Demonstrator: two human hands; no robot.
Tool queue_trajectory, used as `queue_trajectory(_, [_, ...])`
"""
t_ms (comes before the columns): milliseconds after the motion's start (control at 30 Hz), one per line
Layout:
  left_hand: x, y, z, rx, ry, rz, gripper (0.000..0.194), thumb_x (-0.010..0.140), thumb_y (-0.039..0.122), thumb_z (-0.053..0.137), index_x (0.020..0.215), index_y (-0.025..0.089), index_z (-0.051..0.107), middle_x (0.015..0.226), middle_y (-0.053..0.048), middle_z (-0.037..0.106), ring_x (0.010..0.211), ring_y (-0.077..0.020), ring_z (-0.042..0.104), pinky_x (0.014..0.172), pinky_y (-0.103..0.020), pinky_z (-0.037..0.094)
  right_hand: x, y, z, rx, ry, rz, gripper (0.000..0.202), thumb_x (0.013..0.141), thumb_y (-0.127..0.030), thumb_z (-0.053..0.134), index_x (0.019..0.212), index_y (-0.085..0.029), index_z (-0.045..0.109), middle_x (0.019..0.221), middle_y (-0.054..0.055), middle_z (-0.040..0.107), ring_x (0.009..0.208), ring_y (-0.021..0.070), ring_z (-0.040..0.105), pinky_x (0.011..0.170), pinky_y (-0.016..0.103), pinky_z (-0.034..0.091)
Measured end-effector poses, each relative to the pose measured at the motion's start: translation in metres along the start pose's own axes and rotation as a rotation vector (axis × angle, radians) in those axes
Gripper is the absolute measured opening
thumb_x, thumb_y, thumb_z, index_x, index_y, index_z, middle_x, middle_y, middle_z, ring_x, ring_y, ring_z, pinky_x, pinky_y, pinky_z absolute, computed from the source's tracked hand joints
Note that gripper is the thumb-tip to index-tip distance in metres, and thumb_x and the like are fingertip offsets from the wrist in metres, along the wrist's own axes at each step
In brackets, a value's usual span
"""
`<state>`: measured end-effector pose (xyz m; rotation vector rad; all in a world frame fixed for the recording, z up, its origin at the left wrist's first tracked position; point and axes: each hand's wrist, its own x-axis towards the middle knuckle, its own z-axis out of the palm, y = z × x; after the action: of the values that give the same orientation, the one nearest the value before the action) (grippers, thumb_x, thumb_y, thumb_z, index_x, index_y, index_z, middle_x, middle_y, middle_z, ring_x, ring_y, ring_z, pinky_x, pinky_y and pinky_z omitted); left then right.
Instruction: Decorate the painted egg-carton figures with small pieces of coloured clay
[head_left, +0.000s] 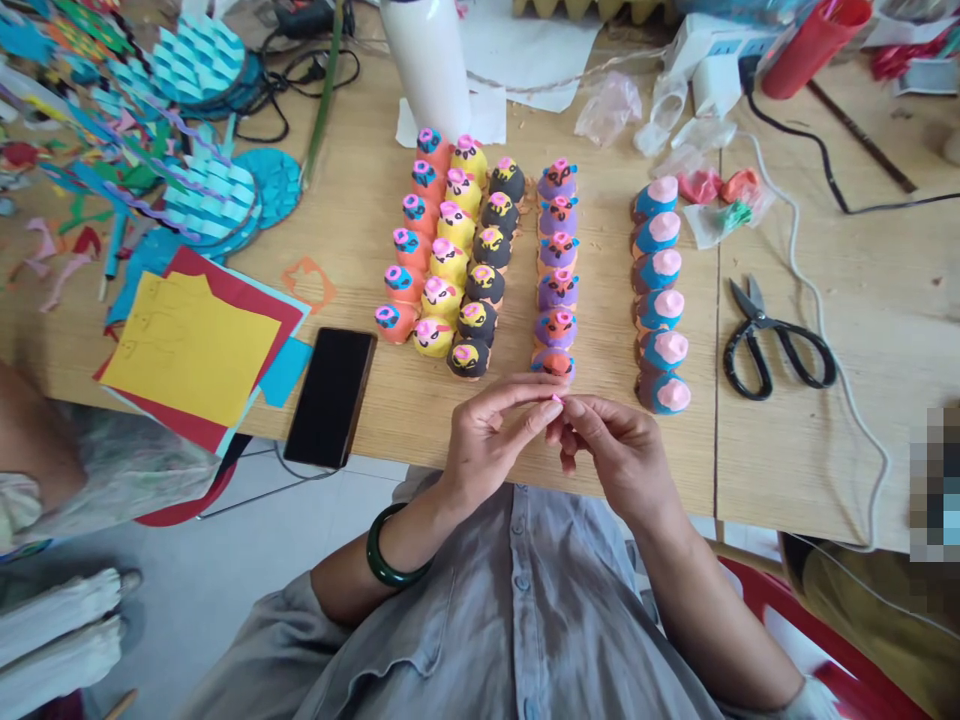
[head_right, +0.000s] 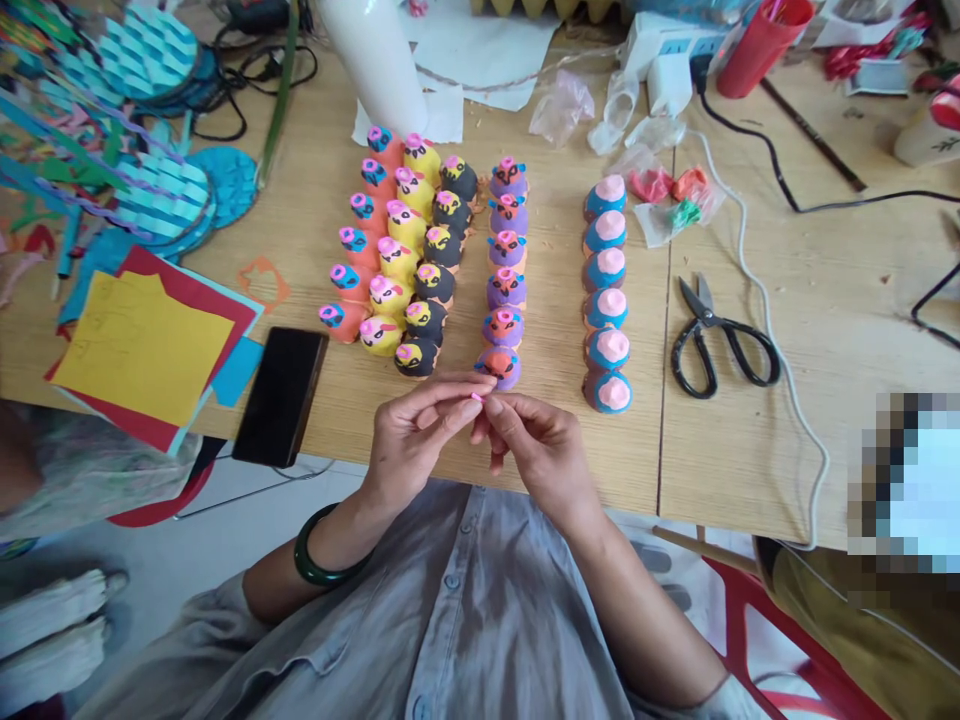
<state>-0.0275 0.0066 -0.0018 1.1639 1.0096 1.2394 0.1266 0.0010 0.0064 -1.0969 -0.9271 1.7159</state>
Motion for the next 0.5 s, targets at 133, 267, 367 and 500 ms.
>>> queue_trajectory(133, [-0.003,-0.002,-0.001,0.04,0.054,-0.04,0.014,0.092,0.025,0.071,0.102,0.026,0.081,0.108,-0.004,0.079,0.105,-0.0177,0.072,0.096,-0.03,0.058,0.001,0.001,0.003,0.075,-0.007,0.065,0.03,0.092,-0.046,0.07,0.08,-0.019,0.077,0.07,0.0,0.065,0.053,0.0095,0.057,0.043,0.022,0.058])
queue_trajectory(267, [-0.005,0.003,0.0,0.037,0.058,-0.102,0.016,0.092,0.028,0.071,0.105,0.027,0.082,0.115,-0.004,0.079,0.113,-0.0203,0.071,0.102,-0.033,0.055,0.002,0.002,0.005,0.158,0.062,0.099,0.026,0.084,-0.044,0.078,0.078,-0.019,0.074,0.07,0.0,0.066,0.053,0.0094,0.056,0.042,0.022,0.059])
queue_trajectory(367, [-0.006,0.007,0.002,-0.029,0.03,-0.174,0.024,0.093,0.03,0.07,0.115,0.027,0.079,0.125,-0.005,0.076,0.118,-0.0217,0.07,0.104,-0.034,0.055,0.002,0.002,0.005,0.174,0.093,0.118,0.026,0.08,-0.044,0.082,0.078,-0.019,0.073,0.067,-0.001,0.065,0.051,0.0087,0.055,0.041,0.021,0.058])
queue_trajectory(500, [-0.006,0.007,0.003,-0.09,0.029,-0.245,0.025,0.09,0.033,0.074,0.113,0.026,0.08,0.12,-0.005,0.078,0.112,-0.0225,0.073,0.097,-0.033,0.059,0.001,0.002,0.005,0.172,0.119,0.102,0.025,0.078,-0.041,0.084,0.079,-0.019,0.073,0.066,-0.002,0.065,0.052,0.0086,0.056,0.042,0.021,0.059])
